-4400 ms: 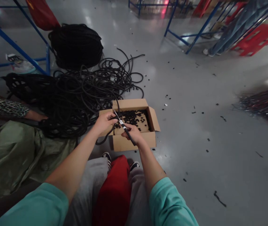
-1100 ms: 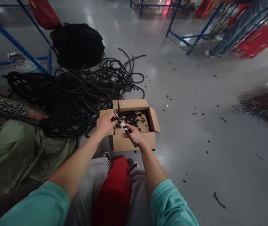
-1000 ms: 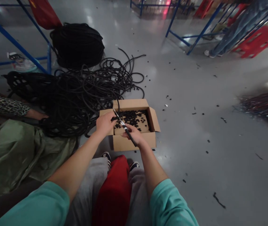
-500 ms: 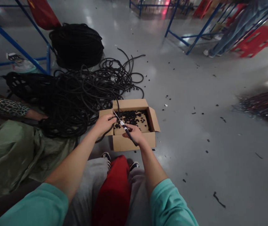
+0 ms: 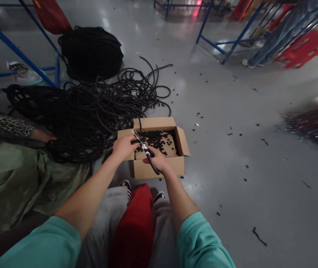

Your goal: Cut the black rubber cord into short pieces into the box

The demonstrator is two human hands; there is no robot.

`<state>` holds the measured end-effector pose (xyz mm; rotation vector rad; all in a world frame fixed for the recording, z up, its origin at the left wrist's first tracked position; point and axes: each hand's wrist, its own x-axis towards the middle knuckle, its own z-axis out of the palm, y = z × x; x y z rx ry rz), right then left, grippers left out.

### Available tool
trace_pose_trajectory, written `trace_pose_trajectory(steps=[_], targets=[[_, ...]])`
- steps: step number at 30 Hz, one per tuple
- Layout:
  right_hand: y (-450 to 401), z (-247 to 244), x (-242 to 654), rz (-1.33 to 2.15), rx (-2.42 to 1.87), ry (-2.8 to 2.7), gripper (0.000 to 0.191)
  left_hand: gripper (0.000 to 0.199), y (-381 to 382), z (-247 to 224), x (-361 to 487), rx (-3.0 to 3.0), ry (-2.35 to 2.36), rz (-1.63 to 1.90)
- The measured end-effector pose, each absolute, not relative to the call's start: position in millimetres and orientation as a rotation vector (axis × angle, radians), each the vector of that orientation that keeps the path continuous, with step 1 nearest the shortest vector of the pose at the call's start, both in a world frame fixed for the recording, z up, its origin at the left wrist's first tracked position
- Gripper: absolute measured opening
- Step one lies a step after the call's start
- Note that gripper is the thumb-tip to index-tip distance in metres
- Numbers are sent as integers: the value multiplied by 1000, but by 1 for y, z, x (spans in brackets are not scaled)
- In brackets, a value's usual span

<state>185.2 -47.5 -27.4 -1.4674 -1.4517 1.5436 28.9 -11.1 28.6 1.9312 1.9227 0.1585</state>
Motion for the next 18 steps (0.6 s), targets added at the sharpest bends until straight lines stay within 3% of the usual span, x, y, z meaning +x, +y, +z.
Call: trace_pose_trajectory(steps=[7, 18], targets=[[-47, -25, 183, 1588, -1516, -1405, 46, 29, -10, 28, 29, 1930, 1970, 168], [-53, -7, 173, 1787, -1597, -1127, 59, 25, -10, 24, 29, 1819, 1977, 211]])
